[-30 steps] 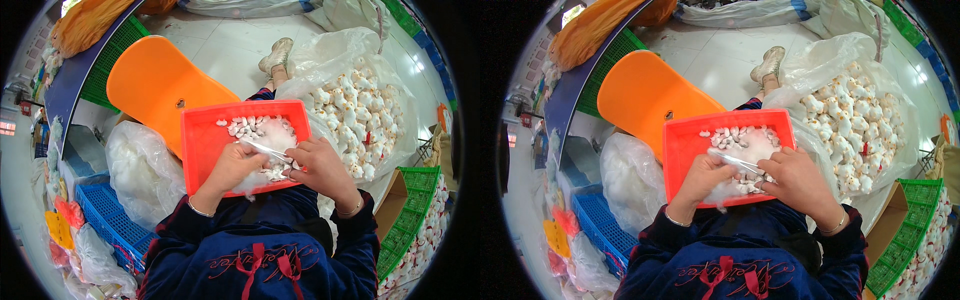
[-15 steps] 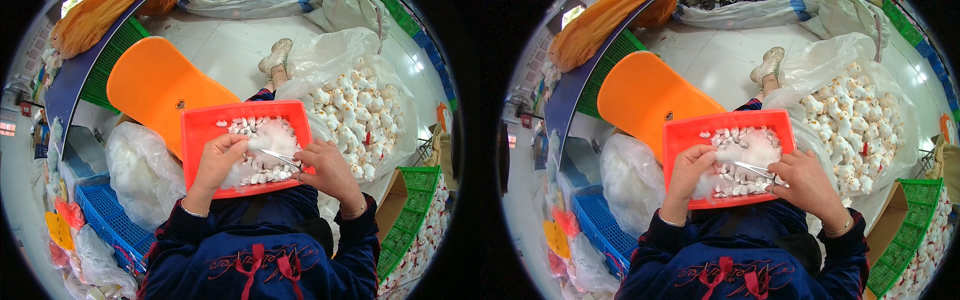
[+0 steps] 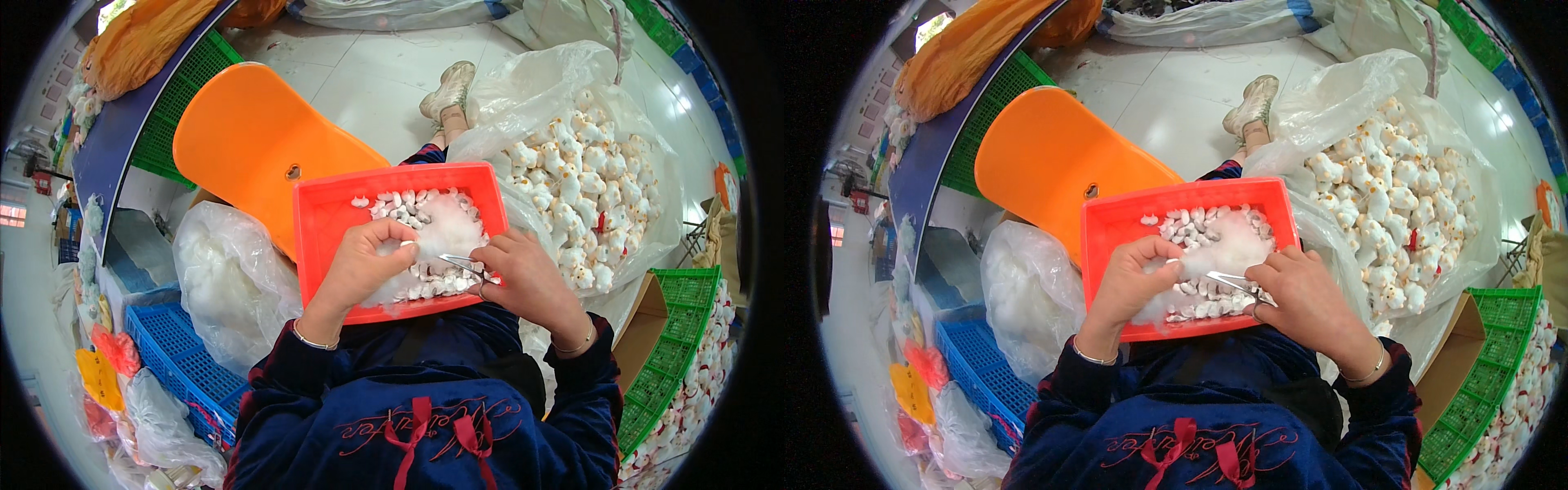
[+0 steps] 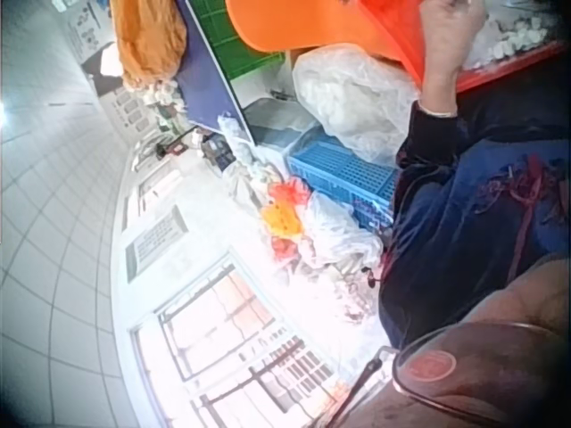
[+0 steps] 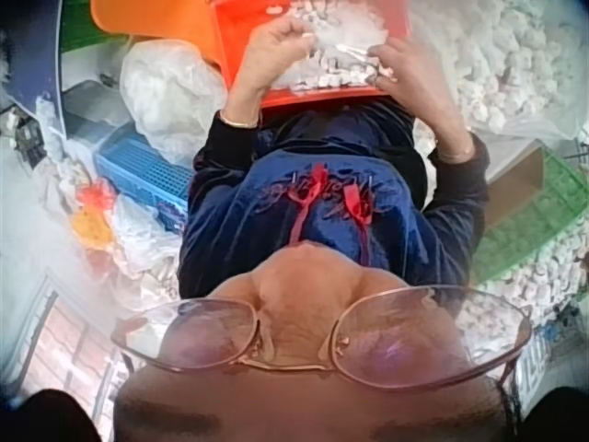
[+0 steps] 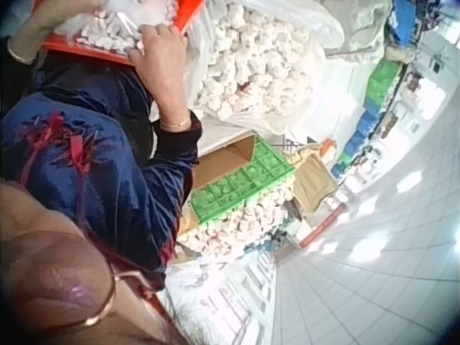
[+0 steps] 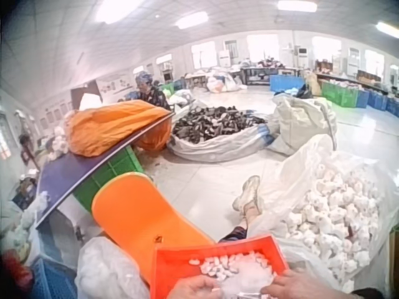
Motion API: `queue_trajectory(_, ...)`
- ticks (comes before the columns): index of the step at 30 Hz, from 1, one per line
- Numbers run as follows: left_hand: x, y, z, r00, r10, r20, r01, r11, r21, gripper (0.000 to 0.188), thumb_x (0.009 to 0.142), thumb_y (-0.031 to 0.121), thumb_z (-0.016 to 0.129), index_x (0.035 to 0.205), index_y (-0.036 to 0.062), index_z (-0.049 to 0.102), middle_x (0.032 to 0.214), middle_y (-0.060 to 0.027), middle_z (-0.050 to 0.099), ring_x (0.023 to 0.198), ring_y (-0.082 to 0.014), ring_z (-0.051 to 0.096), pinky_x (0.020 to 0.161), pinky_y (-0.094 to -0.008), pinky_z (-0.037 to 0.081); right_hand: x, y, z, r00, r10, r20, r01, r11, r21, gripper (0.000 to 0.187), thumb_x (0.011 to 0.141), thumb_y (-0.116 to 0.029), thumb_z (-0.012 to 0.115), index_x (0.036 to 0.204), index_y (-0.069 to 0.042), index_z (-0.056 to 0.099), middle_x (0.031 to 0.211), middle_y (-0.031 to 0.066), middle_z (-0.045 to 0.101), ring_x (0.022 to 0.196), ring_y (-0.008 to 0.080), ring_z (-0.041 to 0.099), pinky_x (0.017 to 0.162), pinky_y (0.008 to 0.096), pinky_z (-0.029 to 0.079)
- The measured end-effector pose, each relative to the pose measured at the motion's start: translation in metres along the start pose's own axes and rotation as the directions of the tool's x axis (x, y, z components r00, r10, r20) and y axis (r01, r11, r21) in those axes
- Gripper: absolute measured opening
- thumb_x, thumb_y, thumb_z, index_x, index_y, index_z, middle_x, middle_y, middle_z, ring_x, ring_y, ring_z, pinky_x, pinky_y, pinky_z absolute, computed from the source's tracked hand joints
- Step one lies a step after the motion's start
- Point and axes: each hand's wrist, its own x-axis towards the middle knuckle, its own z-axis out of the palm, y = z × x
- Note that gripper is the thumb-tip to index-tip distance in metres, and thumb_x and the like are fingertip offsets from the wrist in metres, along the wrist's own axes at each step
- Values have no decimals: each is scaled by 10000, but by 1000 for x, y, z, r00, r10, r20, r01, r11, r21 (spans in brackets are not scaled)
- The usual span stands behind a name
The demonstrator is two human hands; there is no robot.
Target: The person sits on an orange chair and uses scissors to cut white cotton-like material, then stuffs it into small white plush toys held in a red tray. The person repeatedly picks up cotton, cuts it, and inserts it into the toys, working one at a time.
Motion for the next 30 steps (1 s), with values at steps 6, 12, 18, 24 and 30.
queue_trajectory(6, -4, 5, -2, 994, -55, -90, 58, 998, 28, 117, 915, 59, 702, 1024, 18, 711, 932, -3, 706, 834, -55, 636, 759, -229, 525, -12, 2, -35, 998, 28, -61, -25, 998, 54, 455, 725, -272, 847, 1109, -82, 694, 1015, 86, 649, 1051, 307, 590, 925, 426, 446)
queue_trajectory(12, -6, 4, 5, 991, 83, -105, -76, 995, 67, 124, 944, 54, 682, 1054, 4, 712, 939, -25, 717, 837, -55, 646, 756, -226, 531, -2, 0, -24, 998, -7, -59, 5, 999, -45, 457, 695, -285, 861, 1085, -101, 711, 990, 64, 652, 1033, 287, 591, 909, 408, 420)
queue_trajectory(18, -5, -3, 1, 999, -26, -42, 18, 980, -198, 168, 980, 107, 702, 1103, -2, 738, 921, -24, 731, 819, -60, 641, 742, -229, 506, -2, 2, -15, 1000, 12, -5, -13, 999, -36, 315, 762, -267, 817, 1031, -124, 739, 911, 50, 674, 978, 262, 627, 837, 414, 418)
queue_trajectory(24, -4, 0, 4, 1000, -15, -25, 10, 985, -175, 143, 973, 94, 702, 1072, -7, 719, 891, -22, 717, 809, -65, 644, 739, -234, 511, 3, -4, -8, 998, 20, 52, -20, 1000, 7, 326, 768, -266, 813, 1046, -120, 728, 937, 69, 677, 987, 272, 634, 851, 416, 428)
queue_trajectory(30, 1, -3, 0, 993, -27, -112, 1, 974, -227, 69, 956, 57, 677, 998, 3, 669, 852, -28, 694, 754, -67, 623, 708, -224, 500, 2, -10, -19, 992, -13, -125, 7, 999, -53, 430, 732, -225, 837, 1122, -111, 694, 1063, 75, 658, 1100, 281, 594, 907, 405, 424)
